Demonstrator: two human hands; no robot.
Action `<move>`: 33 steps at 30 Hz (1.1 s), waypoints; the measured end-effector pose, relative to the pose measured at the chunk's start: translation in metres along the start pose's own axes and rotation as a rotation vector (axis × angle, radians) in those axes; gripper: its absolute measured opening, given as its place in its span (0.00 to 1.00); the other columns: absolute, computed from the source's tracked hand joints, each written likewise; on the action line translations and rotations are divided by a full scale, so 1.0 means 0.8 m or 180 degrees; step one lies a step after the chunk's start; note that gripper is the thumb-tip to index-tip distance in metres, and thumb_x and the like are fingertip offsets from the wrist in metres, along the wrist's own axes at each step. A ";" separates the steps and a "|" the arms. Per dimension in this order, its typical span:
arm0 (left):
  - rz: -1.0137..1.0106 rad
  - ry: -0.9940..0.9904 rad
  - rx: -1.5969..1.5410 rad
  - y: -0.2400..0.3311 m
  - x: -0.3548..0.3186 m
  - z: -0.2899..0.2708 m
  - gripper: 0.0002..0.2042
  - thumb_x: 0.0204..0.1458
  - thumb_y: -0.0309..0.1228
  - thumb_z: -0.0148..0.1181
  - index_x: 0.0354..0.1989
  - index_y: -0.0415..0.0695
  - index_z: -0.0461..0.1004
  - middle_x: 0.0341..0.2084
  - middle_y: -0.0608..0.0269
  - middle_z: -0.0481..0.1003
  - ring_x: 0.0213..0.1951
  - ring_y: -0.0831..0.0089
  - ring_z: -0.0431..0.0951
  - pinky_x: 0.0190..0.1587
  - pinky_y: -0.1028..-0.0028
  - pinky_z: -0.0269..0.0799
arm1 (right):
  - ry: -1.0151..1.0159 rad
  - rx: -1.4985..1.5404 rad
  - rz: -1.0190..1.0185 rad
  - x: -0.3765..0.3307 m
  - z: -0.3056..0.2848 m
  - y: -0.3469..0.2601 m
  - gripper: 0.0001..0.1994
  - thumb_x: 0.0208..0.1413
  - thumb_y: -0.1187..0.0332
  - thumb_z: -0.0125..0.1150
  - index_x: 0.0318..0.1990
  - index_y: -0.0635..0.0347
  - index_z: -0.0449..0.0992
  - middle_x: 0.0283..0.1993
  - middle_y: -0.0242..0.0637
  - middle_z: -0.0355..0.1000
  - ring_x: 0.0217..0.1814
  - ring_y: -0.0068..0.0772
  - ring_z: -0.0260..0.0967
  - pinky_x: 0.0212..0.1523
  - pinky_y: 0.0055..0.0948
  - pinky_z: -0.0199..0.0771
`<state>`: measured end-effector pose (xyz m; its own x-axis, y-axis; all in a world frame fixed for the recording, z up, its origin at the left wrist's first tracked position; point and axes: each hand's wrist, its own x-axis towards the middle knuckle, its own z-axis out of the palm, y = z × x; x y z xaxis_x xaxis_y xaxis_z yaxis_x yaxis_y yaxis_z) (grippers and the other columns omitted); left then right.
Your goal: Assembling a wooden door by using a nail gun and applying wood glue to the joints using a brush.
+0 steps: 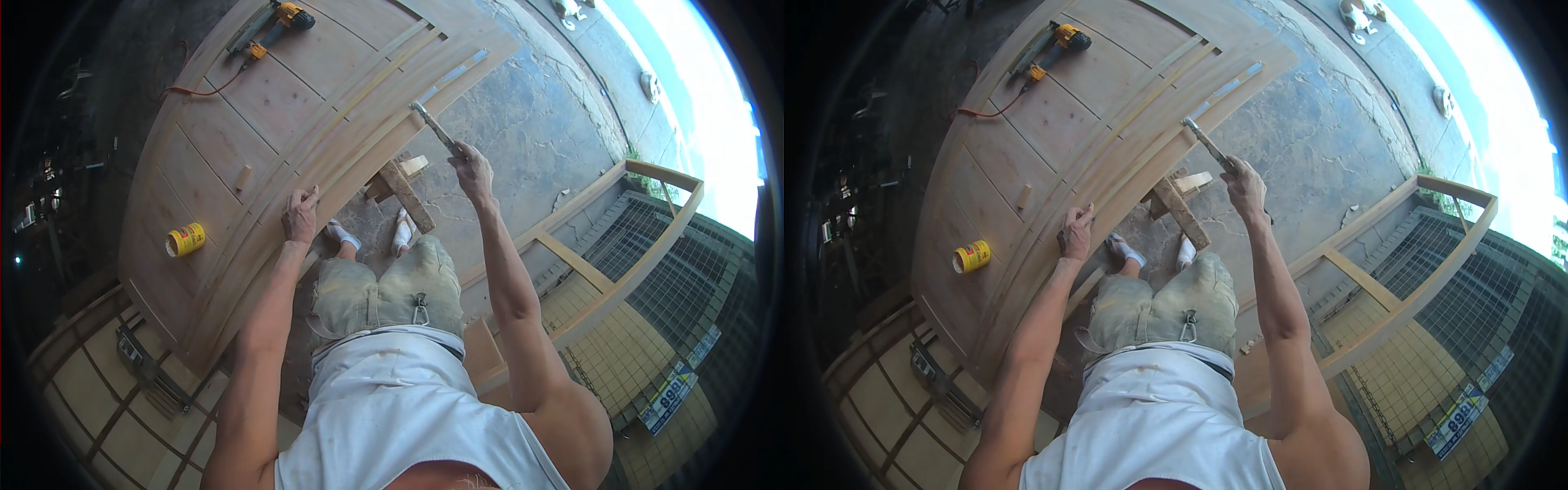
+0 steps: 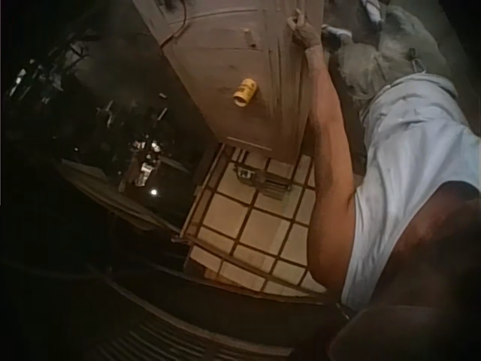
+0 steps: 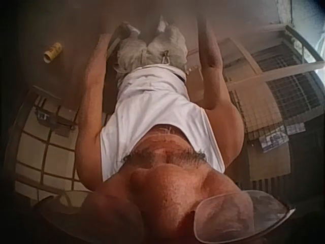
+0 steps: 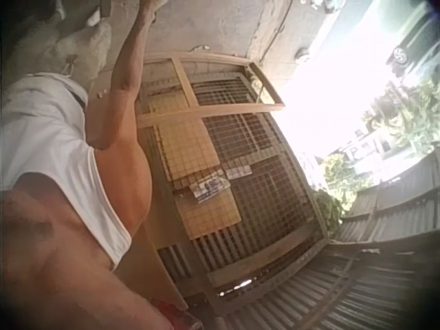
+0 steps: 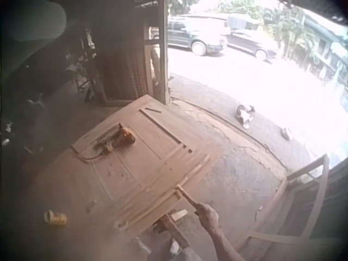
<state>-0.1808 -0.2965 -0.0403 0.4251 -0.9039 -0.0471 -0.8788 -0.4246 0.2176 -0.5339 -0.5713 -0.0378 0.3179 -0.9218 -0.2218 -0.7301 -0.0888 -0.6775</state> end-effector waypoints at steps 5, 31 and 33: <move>-0.0041 -0.0026 -0.0018 0.002 -0.001 -0.001 0.14 0.61 0.33 0.65 0.55 0.61 0.85 0.37 0.65 0.74 0.43 0.61 0.79 0.45 0.59 0.77 | 0.0116 -0.0813 -0.0421 -0.005 0.009 -0.002 0.23 0.64 0.69 0.61 0.67 0.43 0.75 0.47 0.42 0.77 0.48 0.50 0.80 0.48 0.48 0.79; -0.0044 0.0110 -0.0183 0.000 -0.006 0.000 0.13 0.62 0.32 0.64 0.54 0.61 0.85 0.38 0.61 0.75 0.42 0.56 0.79 0.44 0.57 0.76 | 0.0073 0.0535 -0.0424 -0.018 0.031 0.002 0.15 0.71 0.60 0.60 0.60 0.48 0.83 0.42 0.49 0.78 0.48 0.50 0.78 0.51 0.42 0.75; -0.0108 0.0234 -0.0228 0.001 -0.007 -0.001 0.11 0.63 0.34 0.63 0.51 0.62 0.86 0.37 0.62 0.75 0.42 0.58 0.78 0.44 0.57 0.76 | 0.0058 0.0639 0.0234 -0.022 0.031 -0.001 0.16 0.71 0.60 0.60 0.60 0.51 0.83 0.46 0.52 0.79 0.50 0.51 0.79 0.54 0.41 0.75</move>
<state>-0.1838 -0.2921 -0.0394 0.4713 -0.8818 0.0155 -0.8471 -0.4477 0.2863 -0.5240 -0.5456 -0.0512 0.2559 -0.9298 -0.2645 -0.6152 0.0544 -0.7865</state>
